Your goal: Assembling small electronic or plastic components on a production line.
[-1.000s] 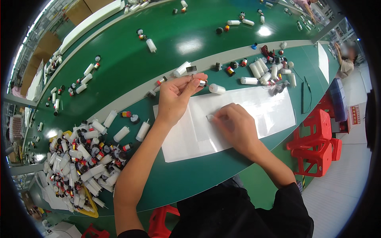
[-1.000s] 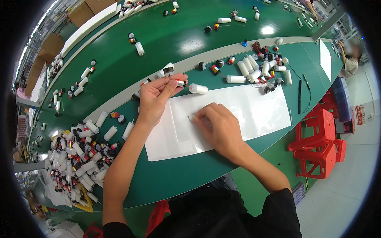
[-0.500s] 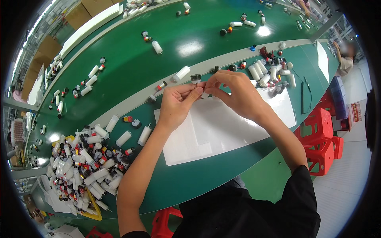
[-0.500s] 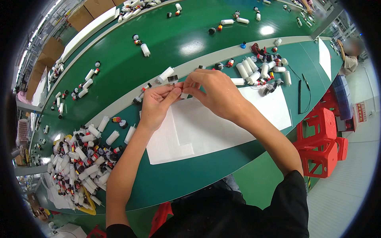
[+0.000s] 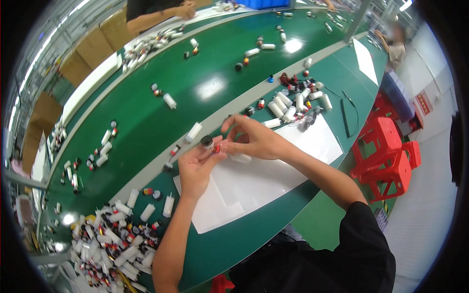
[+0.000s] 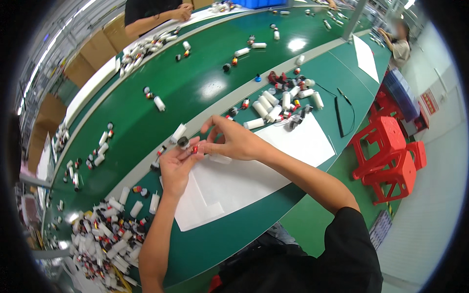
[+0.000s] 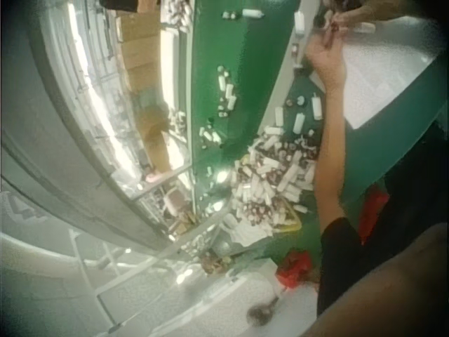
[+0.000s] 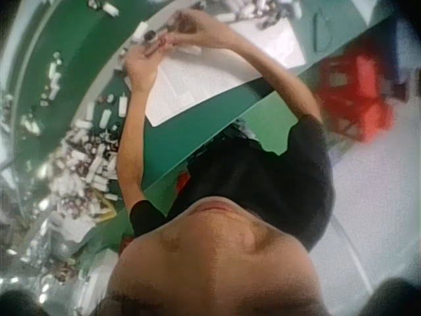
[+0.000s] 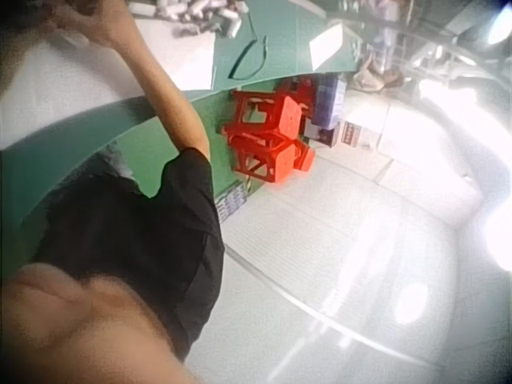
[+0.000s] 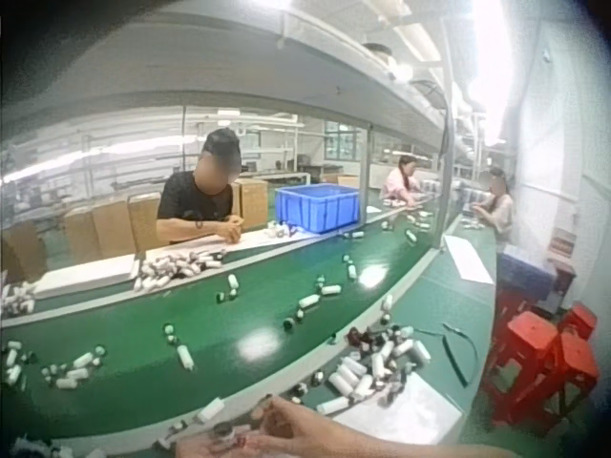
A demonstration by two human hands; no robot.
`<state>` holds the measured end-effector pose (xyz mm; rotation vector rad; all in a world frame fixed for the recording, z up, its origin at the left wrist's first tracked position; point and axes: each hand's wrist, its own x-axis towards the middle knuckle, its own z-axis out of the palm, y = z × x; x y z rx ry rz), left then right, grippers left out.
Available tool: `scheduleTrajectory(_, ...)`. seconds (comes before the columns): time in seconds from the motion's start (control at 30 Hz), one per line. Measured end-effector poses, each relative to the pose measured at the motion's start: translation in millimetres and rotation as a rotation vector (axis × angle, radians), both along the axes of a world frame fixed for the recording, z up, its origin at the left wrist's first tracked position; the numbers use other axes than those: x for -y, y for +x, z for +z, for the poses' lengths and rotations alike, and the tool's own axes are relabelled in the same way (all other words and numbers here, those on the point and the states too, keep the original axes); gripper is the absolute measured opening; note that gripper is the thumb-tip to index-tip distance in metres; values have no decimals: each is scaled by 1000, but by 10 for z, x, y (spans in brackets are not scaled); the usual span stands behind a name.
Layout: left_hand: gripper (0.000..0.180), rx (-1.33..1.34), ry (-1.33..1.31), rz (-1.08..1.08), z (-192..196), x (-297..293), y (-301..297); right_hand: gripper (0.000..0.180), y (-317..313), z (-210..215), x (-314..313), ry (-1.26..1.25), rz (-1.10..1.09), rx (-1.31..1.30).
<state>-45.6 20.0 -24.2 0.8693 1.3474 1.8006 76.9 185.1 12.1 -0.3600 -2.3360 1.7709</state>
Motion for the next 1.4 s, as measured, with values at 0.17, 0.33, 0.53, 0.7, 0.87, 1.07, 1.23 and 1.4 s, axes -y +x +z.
scheduleTrajectory(0.17,32,-132,41,-4,7,-14,97,32,97,157,-109,-479,310,318)
scheduleTrajectory(0.33,37,-269,12,23,34,-98,89,27,139,234,-365,-166,245,204)
scheduleTrajectory(0.53,23,-319,-205,100,7,-135,-22,33,251,591,-2180,976,-726,-37)
scheduleTrajectory(0.7,16,-304,-208,132,44,-201,11,53,-2,-39,-4199,1254,-948,246)
scheduleTrajectory(0.87,19,-306,-227,163,57,-208,-35,48,-535,-447,-4605,1174,-653,576)
scheduleTrajectory(1.07,17,-300,-190,163,106,-191,-4,33,-601,14,-4241,959,-765,162)
scheduleTrajectory(1.23,25,-520,-140,-45,169,-140,-55,30,-495,780,-2322,338,-445,-200)
scheduleTrajectory(1.4,38,-51,16,-50,-67,-108,-146,32,-473,554,-533,-1,-166,-289)
